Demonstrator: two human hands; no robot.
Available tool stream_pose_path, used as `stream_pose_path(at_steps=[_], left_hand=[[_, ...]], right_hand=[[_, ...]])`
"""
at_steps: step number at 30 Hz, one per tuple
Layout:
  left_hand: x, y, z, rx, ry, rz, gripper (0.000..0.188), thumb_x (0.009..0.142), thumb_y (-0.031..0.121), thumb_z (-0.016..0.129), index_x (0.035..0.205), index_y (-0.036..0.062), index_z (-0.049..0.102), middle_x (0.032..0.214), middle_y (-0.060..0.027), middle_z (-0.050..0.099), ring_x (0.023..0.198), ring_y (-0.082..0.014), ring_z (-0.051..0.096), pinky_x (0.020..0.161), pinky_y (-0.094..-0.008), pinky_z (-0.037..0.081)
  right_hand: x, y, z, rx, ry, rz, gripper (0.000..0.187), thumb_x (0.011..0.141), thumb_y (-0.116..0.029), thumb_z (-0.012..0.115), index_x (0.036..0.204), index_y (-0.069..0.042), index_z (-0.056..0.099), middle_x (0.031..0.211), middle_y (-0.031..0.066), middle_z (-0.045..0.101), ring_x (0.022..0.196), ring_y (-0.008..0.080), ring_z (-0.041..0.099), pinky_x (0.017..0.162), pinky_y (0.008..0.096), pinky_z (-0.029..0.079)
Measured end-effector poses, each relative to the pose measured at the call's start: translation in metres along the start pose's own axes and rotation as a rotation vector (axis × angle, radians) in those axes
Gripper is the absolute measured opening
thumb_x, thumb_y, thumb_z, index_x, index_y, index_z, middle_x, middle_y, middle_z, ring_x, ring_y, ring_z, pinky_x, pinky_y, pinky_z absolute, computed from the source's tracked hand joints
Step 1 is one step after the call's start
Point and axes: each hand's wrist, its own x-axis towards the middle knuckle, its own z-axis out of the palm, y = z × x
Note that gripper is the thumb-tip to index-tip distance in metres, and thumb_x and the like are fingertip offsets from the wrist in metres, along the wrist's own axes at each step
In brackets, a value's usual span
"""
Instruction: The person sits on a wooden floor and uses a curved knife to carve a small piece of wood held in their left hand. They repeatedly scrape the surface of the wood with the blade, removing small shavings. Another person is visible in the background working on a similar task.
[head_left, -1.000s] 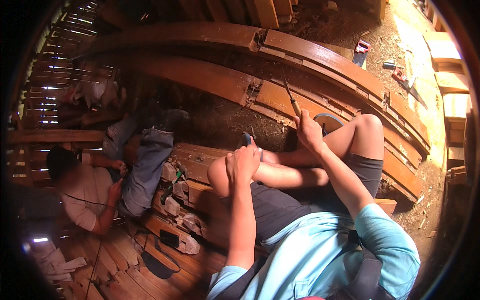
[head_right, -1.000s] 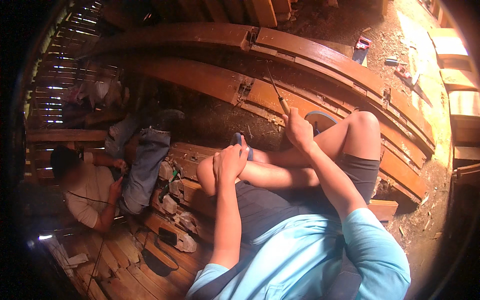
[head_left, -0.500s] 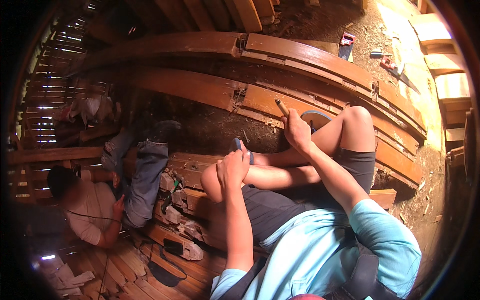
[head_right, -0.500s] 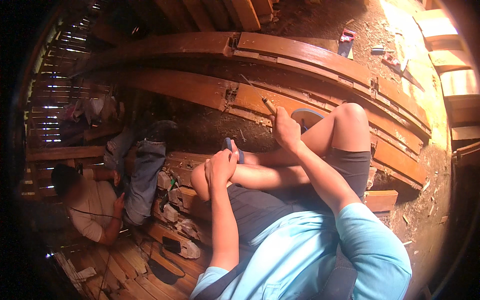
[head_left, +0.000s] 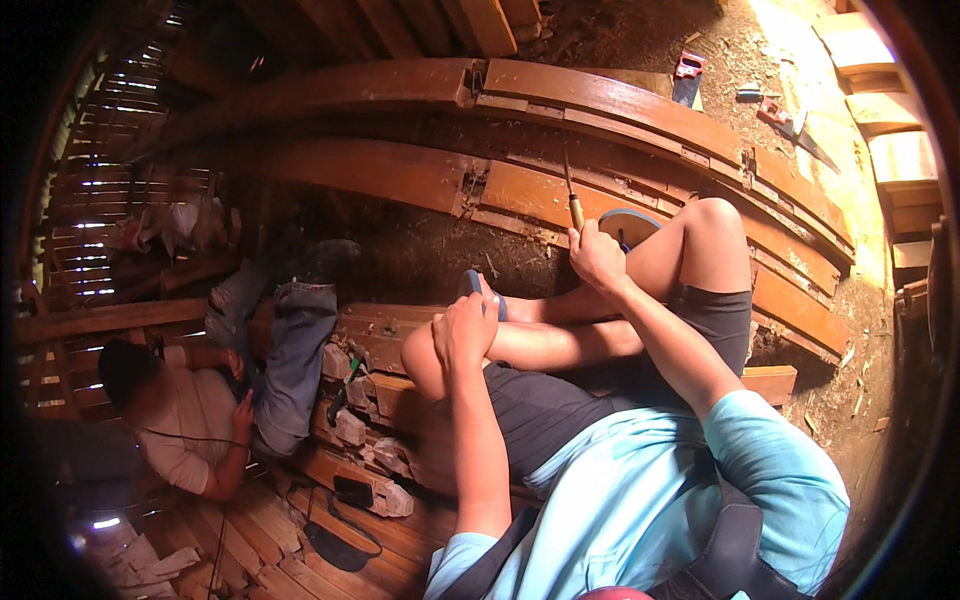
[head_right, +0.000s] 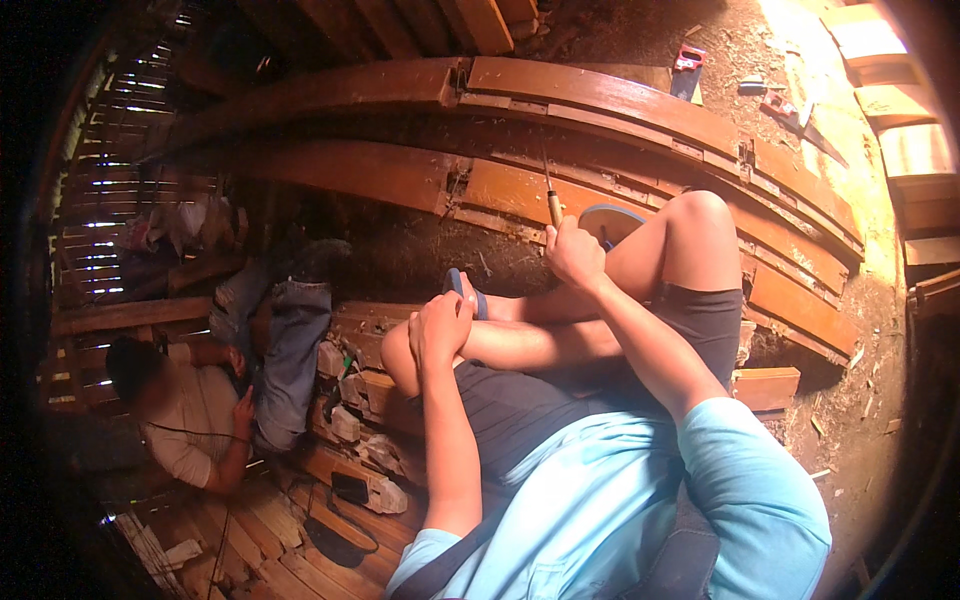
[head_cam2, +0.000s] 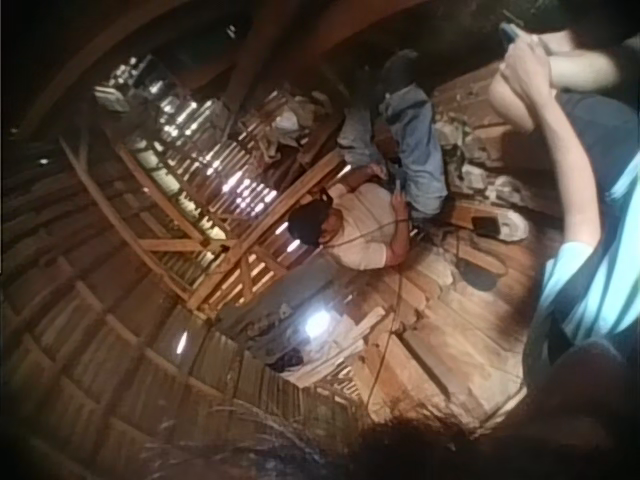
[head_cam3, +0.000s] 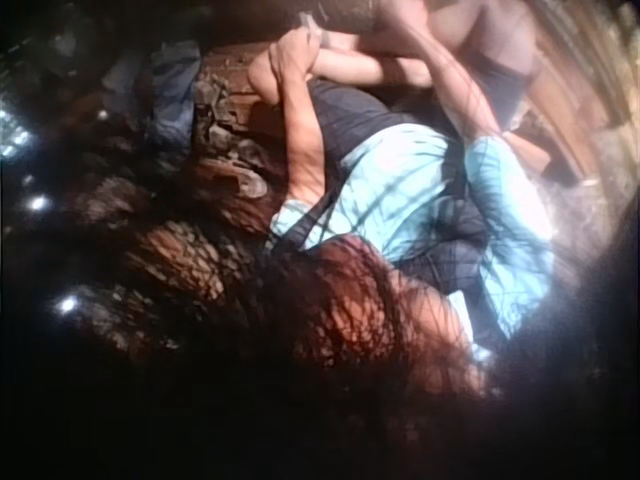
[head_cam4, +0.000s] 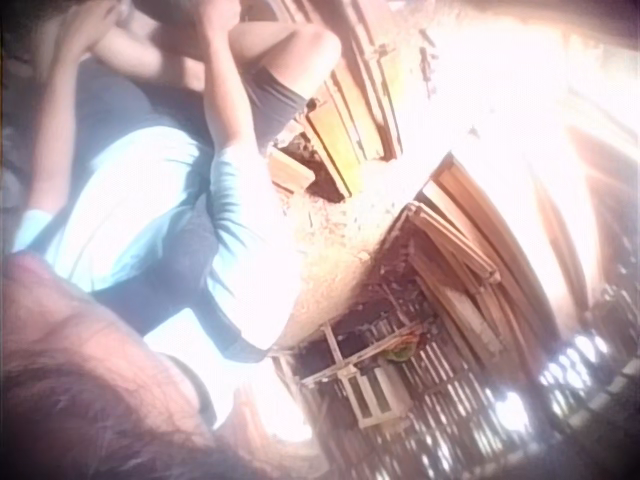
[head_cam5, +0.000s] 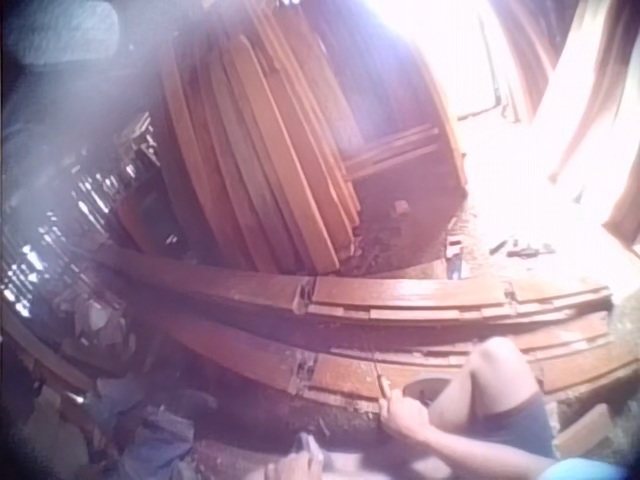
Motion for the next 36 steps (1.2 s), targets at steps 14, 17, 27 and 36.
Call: stream_pose_path(at_steps=[14, 17, 27, 36], left_hand=[[0.003, 0.003, -0.004, -0.026, -0.009, 0.021, 0.035, 0.089, 0.039, 0.048, 0.094, 0.0079, 0.064, 0.099, -0.0146, 0.066, 0.094, -0.035, 0.062, 0.082, -0.0484, 0.045], [-0.001, -0.001, -0.004, -0.028, 0.054, 0.047, 0.039, 0.091, 0.039, 0.047, 0.091, 0.005, 0.067, 0.091, -0.0158, 0.067, 0.088, -0.0335, 0.064, 0.079, -0.0484, 0.045], [0.001, 0.002, -0.007, -0.054, -0.015, 0.016, 0.034, 0.089, 0.037, 0.048, 0.094, 0.0077, 0.064, 0.099, -0.0149, 0.066, 0.095, -0.0353, 0.062, 0.083, -0.0489, 0.044], [0.003, 0.004, -0.005, -0.036, -0.033, 0.023, 0.034, 0.089, 0.037, 0.048, 0.095, 0.0081, 0.064, 0.1, -0.0143, 0.066, 0.095, -0.0347, 0.062, 0.083, -0.0486, 0.044]], right_hand=[[-0.002, 0.009, 0.01, -0.097, -0.162, -0.029, 0.042, 0.092, -0.039, 0.047, 0.096, 0.002, 0.054, 0.084, 0.0253, 0.065, 0.08, 0.0442, 0.063, 0.071, 0.0533, 0.049], [-0.002, 0.006, 0.015, -0.097, -0.19, -0.049, 0.041, 0.093, -0.039, 0.047, 0.096, 0.002, 0.054, 0.083, 0.0253, 0.065, 0.079, 0.0443, 0.063, 0.07, 0.0535, 0.049], [-0.009, 0.001, 0.011, -0.126, -0.108, -0.034, 0.036, 0.093, -0.034, 0.048, 0.096, 0.001, 0.051, 0.082, 0.0247, 0.065, 0.078, 0.0424, 0.064, 0.07, 0.0535, 0.049], [-0.001, 0.008, 0.012, -0.097, -0.12, -0.025, 0.036, 0.093, -0.034, 0.048, 0.094, 0.002, 0.052, 0.081, 0.0251, 0.065, 0.08, 0.0429, 0.064, 0.071, 0.0525, 0.049]])
